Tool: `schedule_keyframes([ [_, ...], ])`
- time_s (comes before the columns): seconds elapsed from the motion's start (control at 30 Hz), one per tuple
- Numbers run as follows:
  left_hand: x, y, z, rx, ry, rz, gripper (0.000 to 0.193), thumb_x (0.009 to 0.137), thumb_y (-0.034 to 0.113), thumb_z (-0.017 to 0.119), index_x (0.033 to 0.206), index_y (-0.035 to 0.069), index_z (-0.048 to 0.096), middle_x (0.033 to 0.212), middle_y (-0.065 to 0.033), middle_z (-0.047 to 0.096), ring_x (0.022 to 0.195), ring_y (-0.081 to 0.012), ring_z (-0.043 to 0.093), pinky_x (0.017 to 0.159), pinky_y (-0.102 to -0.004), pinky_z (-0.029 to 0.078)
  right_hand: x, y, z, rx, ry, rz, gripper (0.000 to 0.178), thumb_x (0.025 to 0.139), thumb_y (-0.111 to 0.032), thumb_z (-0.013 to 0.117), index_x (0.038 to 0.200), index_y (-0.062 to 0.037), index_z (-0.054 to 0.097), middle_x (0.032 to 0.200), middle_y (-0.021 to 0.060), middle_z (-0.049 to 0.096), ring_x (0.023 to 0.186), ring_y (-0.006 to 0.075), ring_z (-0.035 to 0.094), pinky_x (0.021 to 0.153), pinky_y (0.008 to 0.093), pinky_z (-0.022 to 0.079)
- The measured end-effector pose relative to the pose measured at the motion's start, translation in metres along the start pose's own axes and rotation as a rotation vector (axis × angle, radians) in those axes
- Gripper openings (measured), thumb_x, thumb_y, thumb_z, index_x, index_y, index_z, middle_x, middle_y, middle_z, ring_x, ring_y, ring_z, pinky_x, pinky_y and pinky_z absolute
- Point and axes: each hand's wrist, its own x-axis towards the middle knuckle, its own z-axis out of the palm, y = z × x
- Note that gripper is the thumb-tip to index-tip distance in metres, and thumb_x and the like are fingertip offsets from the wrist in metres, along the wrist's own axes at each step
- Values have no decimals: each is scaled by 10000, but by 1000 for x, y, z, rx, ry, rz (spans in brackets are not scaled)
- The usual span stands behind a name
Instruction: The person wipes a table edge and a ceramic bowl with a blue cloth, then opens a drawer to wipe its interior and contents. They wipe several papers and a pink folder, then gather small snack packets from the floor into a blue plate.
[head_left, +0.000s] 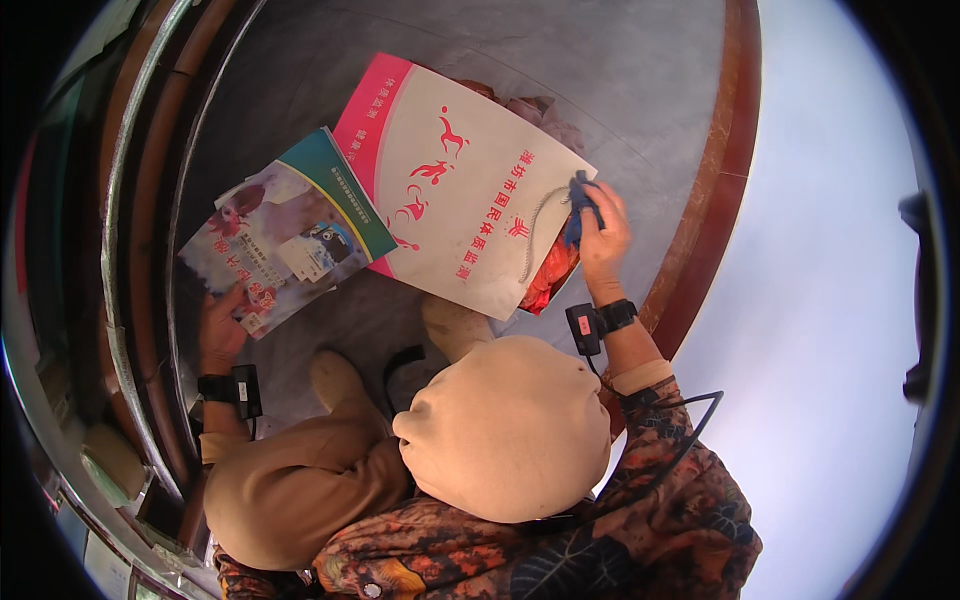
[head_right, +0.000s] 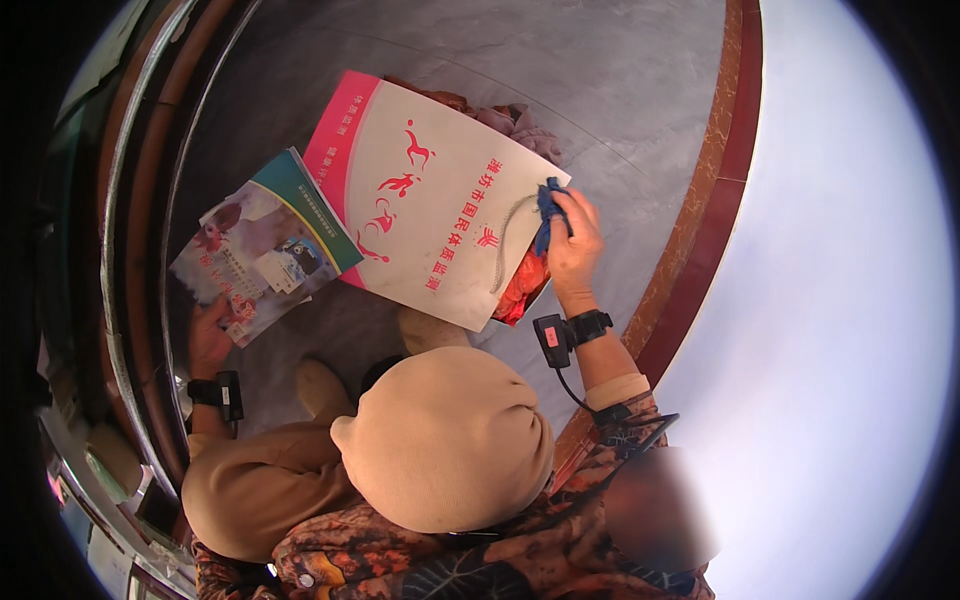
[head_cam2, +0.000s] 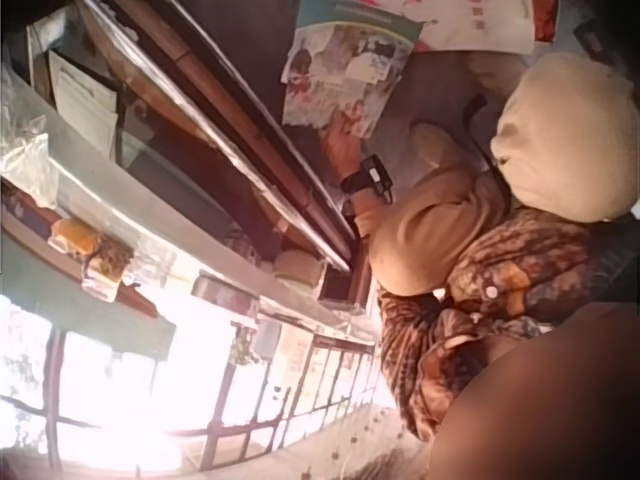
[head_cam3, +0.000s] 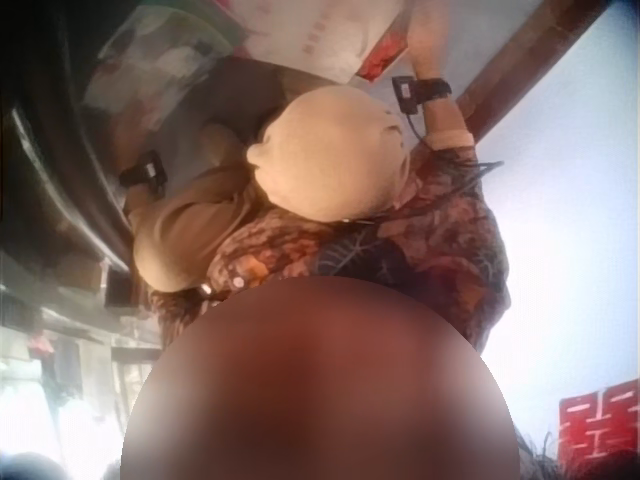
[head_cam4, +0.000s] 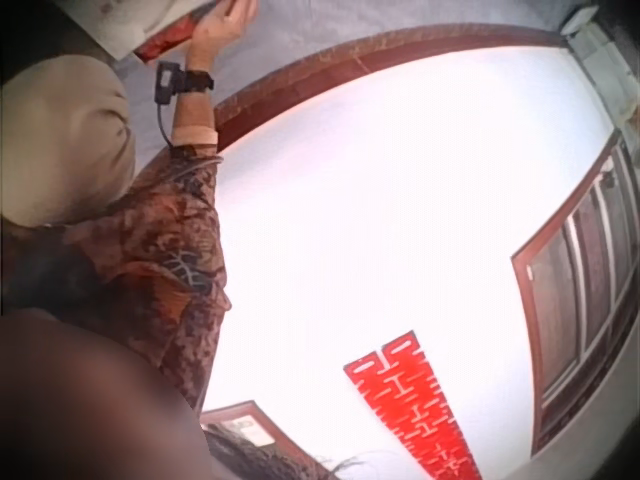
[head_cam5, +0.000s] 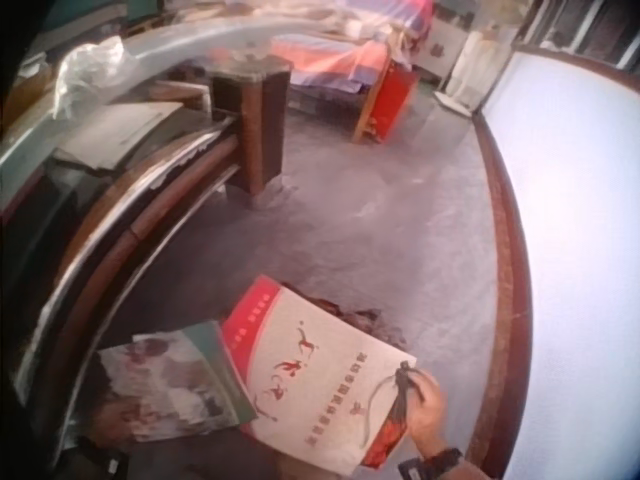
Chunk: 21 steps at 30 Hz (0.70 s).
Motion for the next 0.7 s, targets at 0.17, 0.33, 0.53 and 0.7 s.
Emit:
schedule_keyframes([
  [0.17, 2, -7, 9, -70, -90, 56, 336, 977, 60, 619, 1303, 6, 554, 1182, -126, 679, 1037, -261, 694, 904, -436, 581, -49, 3, -35, 363, 159, 830, 331, 908, -128, 726, 1194, 27, 665, 1167, 115, 661, 1030, 152, 621, 908, 301, 504],
  [0.33, 9, -12, 15, -104, -118, -34, 335, 957, 67, 652, 1282, 36, 578, 1181, -111, 674, 1048, -249, 687, 906, -423, 576, -77, -10, -32, 357, -221, 839, 266, 901, -176, 732, 756, -26, 566, 752, -38, 526, 690, 59, 434, 592, 277, 361],
  [0.53, 8, -14, 14, -100, -176, 111, 356, 952, 72, 662, 1296, 29, 580, 1172, -113, 683, 1036, -253, 695, 876, -424, 588, -75, -20, -13, 350, -58, 798, 269, 892, -147, 712, 712, -22, 557, 690, -35, 504, 641, 72, 422, 552, 300, 357],
  [0.7, 4, -10, 16, -53, -121, 93, 348, 969, 76, 642, 1304, 14, 571, 1189, -123, 678, 1055, -259, 689, 880, -431, 585, -51, -36, -16, 454, 152, 726, 336, 886, -227, 762, 1021, 73, 693, 911, 56, 681, 819, 117, 608, 731, 289, 502],
])
